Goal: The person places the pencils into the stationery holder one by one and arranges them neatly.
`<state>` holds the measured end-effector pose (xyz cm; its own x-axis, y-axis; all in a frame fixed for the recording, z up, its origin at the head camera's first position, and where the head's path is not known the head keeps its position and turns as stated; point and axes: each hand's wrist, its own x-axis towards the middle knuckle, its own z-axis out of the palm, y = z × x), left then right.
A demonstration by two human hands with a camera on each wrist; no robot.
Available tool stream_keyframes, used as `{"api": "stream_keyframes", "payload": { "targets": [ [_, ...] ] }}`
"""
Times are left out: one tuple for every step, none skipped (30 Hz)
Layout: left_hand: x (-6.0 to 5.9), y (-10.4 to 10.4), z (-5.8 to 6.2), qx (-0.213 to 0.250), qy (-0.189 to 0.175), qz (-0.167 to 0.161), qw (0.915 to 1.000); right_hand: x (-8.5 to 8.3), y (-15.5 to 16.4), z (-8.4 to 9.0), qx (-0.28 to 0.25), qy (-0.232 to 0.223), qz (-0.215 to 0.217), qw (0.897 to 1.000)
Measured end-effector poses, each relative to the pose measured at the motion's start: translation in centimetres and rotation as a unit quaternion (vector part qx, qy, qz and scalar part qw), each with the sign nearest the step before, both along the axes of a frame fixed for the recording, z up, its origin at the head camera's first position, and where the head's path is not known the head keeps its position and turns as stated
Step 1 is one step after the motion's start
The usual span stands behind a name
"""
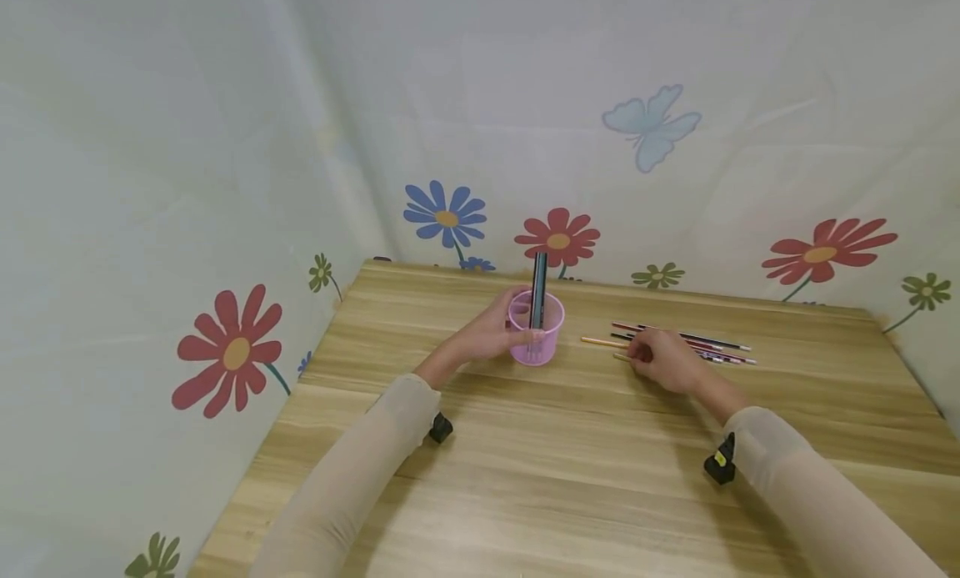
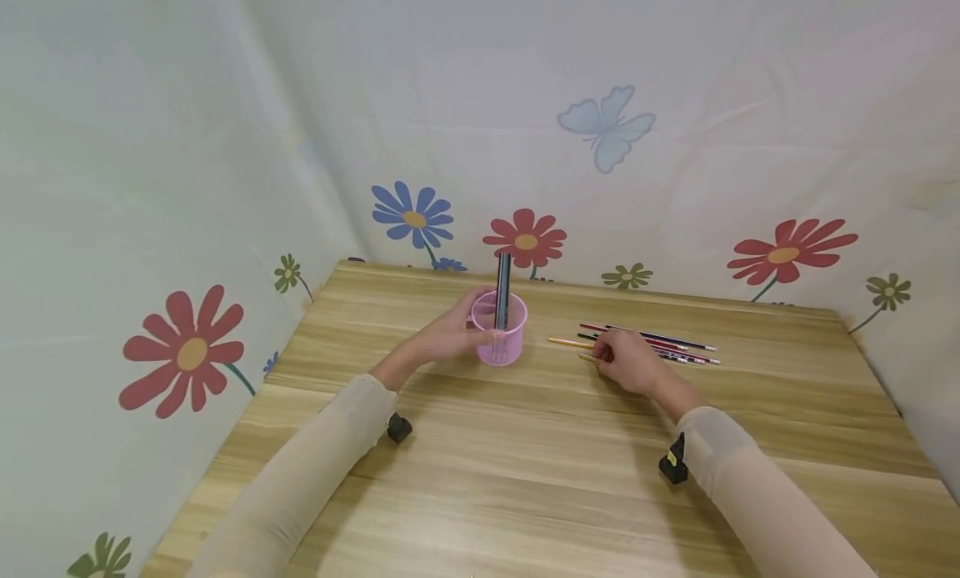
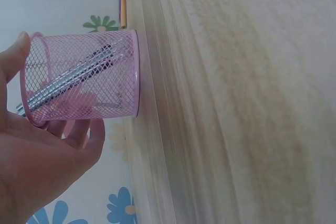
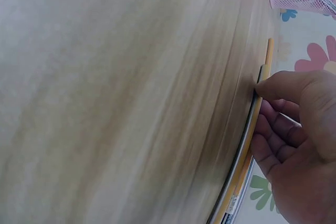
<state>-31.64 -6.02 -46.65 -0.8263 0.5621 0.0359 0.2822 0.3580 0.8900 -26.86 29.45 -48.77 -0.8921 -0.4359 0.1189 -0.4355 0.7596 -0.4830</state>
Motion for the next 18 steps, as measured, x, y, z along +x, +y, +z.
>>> {"api": "stream_keyframes", "payload": {
  "targets": [
    [0.02, -0.03, 0.05, -0.001, -0.001, 0.000, 1.0000, 0.00, -0.09, 0.04, 0.003, 0.000, -0.001, 1.000],
    [0.03, -0.05, 0.11, -0.001, -0.002, 0.000, 1.0000, -0.03, -0.15, 0.07, 0.007, 0.000, -0.002, 1.000],
    [0.03, -0.06, 0.16, -0.002, -0.002, 0.000, 1.0000, -0.05, -0.21, 0.12, 0.009, -0.002, -0.003, 1.000],
    [0.05, -0.06, 0.24, -0.002, -0.001, 0.000, 1.0000, -0.04, -0.27, 0.20, 0.009, -0.002, -0.003, 1.000],
    [0.05, -0.04, 0.31, -0.002, -0.001, -0.001, 1.0000, -0.05, -0.30, 0.22, 0.010, -0.003, -0.006, 1.000],
    [0.06, -0.01, 0.36, -0.002, -0.001, -0.001, 1.0000, -0.05, -0.30, 0.23, 0.010, -0.004, -0.008, 1.000],
    [0.05, 0.01, 0.40, -0.003, 0.000, -0.002, 1.0000, -0.04, -0.31, 0.23, 0.010, -0.006, -0.012, 1.000],
    [0.05, 0.04, 0.42, -0.005, 0.000, -0.001, 1.0000, -0.02, -0.29, 0.21, 0.009, -0.008, -0.015, 1.000],
    [0.05, 0.07, 0.42, -0.007, 0.000, 0.000, 1.0000, 0.01, -0.28, 0.19, 0.006, -0.010, -0.017, 1.000],
    [0.07, 0.08, 0.42, -0.007, -0.002, 0.001, 1.0000, 0.04, -0.24, 0.14, 0.003, -0.013, -0.019, 1.000],
    [0.09, 0.08, 0.42, -0.008, -0.004, 0.002, 1.0000, 0.05, -0.20, 0.05, 0.000, -0.015, -0.021, 1.000],
    [0.10, 0.08, 0.39, -0.009, -0.005, 0.003, 0.9999, 0.09, -0.17, 0.00, -0.003, -0.017, -0.021, 1.000],
    [0.12, 0.08, 0.37, -0.009, -0.006, 0.003, 0.9999, 0.11, -0.13, -0.06, -0.007, -0.017, -0.020, 1.000],
    [0.15, 0.08, 0.36, -0.010, -0.007, 0.003, 0.9999, 0.12, -0.07, -0.12, -0.009, -0.018, -0.019, 1.000],
    [0.15, 0.08, 0.35, -0.010, -0.006, 0.003, 0.9999, 0.14, -0.04, -0.16, -0.012, -0.019, -0.018, 1.000],
    [0.17, 0.08, 0.35, -0.008, -0.007, 0.002, 0.9999, 0.16, -0.01, -0.17, -0.014, -0.020, -0.017, 1.000],
    [0.20, 0.09, 0.37, -0.007, -0.007, 0.002, 1.0000, 0.15, 0.01, -0.18, -0.015, -0.020, -0.017, 1.000],
    [0.21, 0.09, 0.39, -0.006, -0.006, 0.002, 1.0000, 0.15, 0.03, -0.16, -0.016, -0.022, -0.017, 0.999]
  ]
}}
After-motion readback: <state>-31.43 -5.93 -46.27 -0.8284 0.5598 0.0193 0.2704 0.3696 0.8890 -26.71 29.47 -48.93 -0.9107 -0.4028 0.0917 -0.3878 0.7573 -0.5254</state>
